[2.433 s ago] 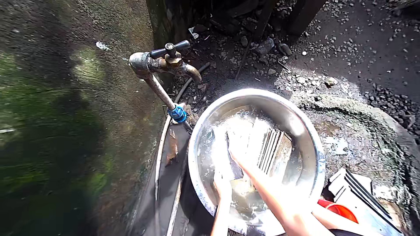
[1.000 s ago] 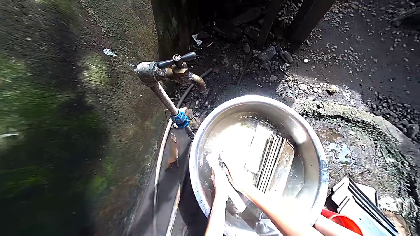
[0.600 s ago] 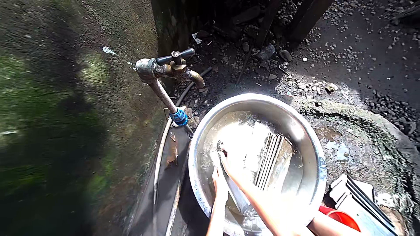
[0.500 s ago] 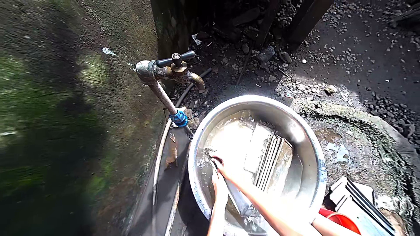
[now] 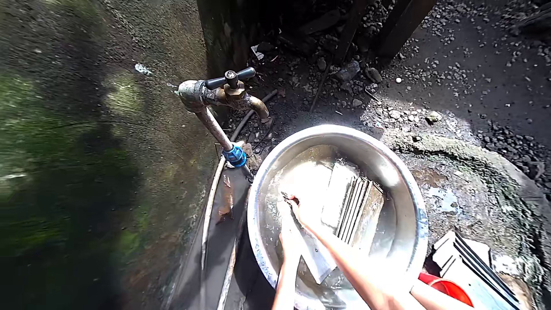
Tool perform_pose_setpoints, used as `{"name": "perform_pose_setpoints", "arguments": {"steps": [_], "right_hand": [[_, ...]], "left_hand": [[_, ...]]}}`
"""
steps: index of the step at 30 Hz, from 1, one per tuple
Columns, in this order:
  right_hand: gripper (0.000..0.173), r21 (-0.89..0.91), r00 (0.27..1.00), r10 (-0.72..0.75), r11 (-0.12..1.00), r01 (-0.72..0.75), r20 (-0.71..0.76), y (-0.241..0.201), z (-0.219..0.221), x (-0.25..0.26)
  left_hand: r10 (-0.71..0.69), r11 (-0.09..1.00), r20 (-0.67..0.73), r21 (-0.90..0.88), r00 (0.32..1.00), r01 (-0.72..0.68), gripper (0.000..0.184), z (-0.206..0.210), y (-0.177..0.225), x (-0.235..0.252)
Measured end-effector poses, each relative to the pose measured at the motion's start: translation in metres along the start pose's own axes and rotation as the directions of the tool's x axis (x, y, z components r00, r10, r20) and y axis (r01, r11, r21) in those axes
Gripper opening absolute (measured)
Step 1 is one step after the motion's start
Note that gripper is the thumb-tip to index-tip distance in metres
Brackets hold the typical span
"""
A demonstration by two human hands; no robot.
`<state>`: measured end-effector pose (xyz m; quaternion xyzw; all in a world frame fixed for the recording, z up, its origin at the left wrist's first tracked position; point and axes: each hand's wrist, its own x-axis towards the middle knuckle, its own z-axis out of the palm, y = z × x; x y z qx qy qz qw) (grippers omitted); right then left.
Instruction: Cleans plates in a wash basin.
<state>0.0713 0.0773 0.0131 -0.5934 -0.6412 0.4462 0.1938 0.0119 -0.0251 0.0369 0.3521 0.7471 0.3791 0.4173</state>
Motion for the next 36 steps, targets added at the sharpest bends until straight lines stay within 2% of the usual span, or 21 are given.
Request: {"name": "perform_pose_setpoints", "arguments": {"steps": [2,4,7,9,12,14,15,18,20,23,25,27,28,30,34,36], "right_hand": [[0.025,-0.009,0.996,0.075,0.997,-0.076,-0.046,0.006,0.004,0.003],[0.027,-0.007,0.993,0.118,0.993,-0.117,0.021,-0.011,-0.003,-0.003],[0.028,0.028,0.988,-0.058,0.998,0.055,0.146,-0.024,0.002,-0.015],[0.028,0.047,0.987,-0.106,0.994,0.101,0.12,-0.011,0.011,-0.015],[0.024,0.025,1.0,0.019,1.0,-0.019,-0.024,-0.006,0.006,-0.01],[0.024,0.014,0.991,0.132,0.991,-0.132,-0.038,-0.01,0.0,-0.014],[0.024,0.037,0.99,0.137,0.99,-0.136,-0.022,-0.017,0.0,-0.017],[0.026,0.124,0.995,-0.045,0.992,0.033,0.09,-0.023,0.004,-0.031],[0.027,0.102,0.983,-0.119,0.989,0.105,0.14,-0.019,-0.001,-0.03],[0.024,0.016,0.995,-0.094,0.995,0.094,0.023,-0.002,0.001,-0.016],[0.027,-0.009,0.995,-0.02,1.0,0.021,0.095,-0.011,-0.004,-0.021],[0.028,0.056,0.974,-0.075,0.996,0.065,0.211,-0.018,-0.009,-0.038],[0.028,0.075,0.964,-0.104,0.993,0.088,0.246,-0.019,-0.012,-0.045],[0.026,0.078,0.97,-0.119,0.991,0.104,0.211,-0.012,-0.015,-0.048],[0.026,0.065,0.997,0.077,0.995,-0.076,-0.011,-0.001,-0.002,-0.018],[0.028,0.079,0.993,0.111,0.99,-0.114,0.038,-0.012,0.001,-0.028]], "left_hand": [[0.009,1.0,-0.002,-0.012,1.0,-0.009,0.04,-0.003,-0.002,-0.002],[-0.004,1.0,0.006,-0.012,1.0,0.004,0.042,-0.003,-0.002,-0.001],[-0.1,0.995,0.051,0.033,0.994,0.098,0.049,-0.003,0.004,0.0],[-0.099,0.994,0.035,0.039,0.994,0.098,0.049,-0.001,0.002,-0.005],[-0.03,1.0,-0.021,0.005,0.999,0.03,0.043,-0.002,0.001,-0.002],[-0.037,0.999,-0.035,0.031,0.999,0.038,0.038,-0.002,0.003,-0.004],[-0.052,0.997,-0.023,0.051,0.998,0.053,0.039,-0.003,0.004,-0.003],[-0.096,0.995,0.011,0.041,0.995,0.095,0.049,-0.003,0.005,-0.003],[-0.064,0.997,-0.013,0.031,0.998,0.065,0.048,0.0,0.003,-0.005],[-0.022,0.999,-0.023,0.024,0.999,0.023,0.042,0.001,0.0,-0.004],[-0.04,0.998,-0.029,0.051,0.999,0.041,0.04,0.0,0.002,-0.003],[-0.062,0.997,-0.014,0.052,0.998,0.063,0.048,-0.002,0.003,-0.004],[-0.065,0.997,-0.037,0.049,0.997,0.067,0.046,-0.001,0.003,-0.004],[-0.057,0.998,-0.03,0.039,0.998,0.058,0.045,0.002,0.001,-0.005],[-0.015,1.0,-0.006,-0.005,1.0,0.015,0.042,0.001,-0.003,-0.005],[-0.036,0.999,-0.048,0.029,0.998,0.037,0.04,-0.002,-0.003,-0.003]]}}
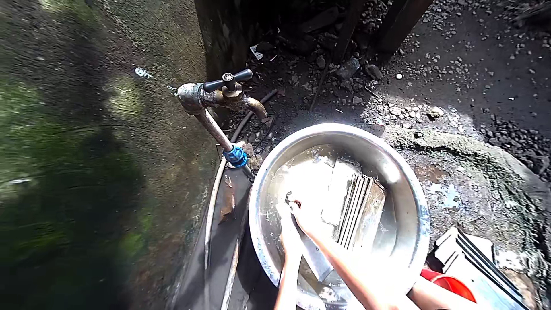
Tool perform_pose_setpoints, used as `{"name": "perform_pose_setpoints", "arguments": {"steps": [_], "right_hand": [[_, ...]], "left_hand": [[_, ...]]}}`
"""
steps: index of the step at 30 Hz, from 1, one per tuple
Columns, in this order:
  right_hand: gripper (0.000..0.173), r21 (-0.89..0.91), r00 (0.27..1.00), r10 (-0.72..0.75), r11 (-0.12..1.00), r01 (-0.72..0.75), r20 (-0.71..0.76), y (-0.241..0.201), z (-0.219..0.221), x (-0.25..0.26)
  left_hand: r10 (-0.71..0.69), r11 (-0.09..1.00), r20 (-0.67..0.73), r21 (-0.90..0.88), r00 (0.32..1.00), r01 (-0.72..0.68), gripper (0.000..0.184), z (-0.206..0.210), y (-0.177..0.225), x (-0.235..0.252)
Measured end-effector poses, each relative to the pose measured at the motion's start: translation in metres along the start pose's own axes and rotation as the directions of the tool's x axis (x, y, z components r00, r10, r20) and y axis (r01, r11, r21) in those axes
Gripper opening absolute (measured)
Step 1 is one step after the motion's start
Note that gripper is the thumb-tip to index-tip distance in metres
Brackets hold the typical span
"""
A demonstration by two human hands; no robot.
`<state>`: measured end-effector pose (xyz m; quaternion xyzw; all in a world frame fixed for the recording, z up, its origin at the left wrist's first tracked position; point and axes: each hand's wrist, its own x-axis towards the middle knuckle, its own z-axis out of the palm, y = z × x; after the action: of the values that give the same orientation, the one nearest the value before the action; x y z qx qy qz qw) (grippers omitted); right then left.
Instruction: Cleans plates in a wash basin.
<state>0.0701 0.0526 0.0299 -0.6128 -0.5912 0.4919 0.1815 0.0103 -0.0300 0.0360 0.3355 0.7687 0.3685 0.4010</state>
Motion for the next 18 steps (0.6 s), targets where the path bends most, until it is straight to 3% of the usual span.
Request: {"name": "perform_pose_setpoints", "arguments": {"steps": [2,4,7,12,15,18], "right_hand": [[0.025,0.069,0.992,-0.106,0.993,0.101,0.073,0.009,0.0,-0.025],[0.021,0.114,0.972,-0.227,0.969,0.22,0.055,0.032,-0.001,-0.051],[0.018,-0.048,0.957,-0.282,0.959,0.28,-0.06,0.058,-0.003,-0.066],[0.028,-0.198,0.999,-0.04,0.979,0.045,0.031,-0.001,0.0,-0.016],[0.034,-0.34,0.982,0.157,0.934,-0.112,0.109,-0.037,-0.001,0.011],[0.034,-0.392,0.986,0.118,0.918,-0.062,0.121,-0.018,0.003,0.004]], "left_hand": [[-0.064,0.997,-0.079,0.044,0.995,0.067,0.04,-0.001,0.002,0.002],[-0.117,0.991,-0.144,0.051,0.983,0.126,0.042,-0.001,0.004,0.006],[-0.157,0.984,-0.126,0.068,0.98,0.166,0.057,-0.005,0.012,0.001],[-0.118,0.993,-0.117,0.015,0.986,0.121,0.045,-0.002,0.005,-0.002],[-0.085,0.996,-0.157,0.01,0.984,0.088,0.045,-0.001,0.005,0.003],[-0.077,0.997,-0.184,-0.027,0.98,0.074,0.045,0.003,0.003,0.004]]}}
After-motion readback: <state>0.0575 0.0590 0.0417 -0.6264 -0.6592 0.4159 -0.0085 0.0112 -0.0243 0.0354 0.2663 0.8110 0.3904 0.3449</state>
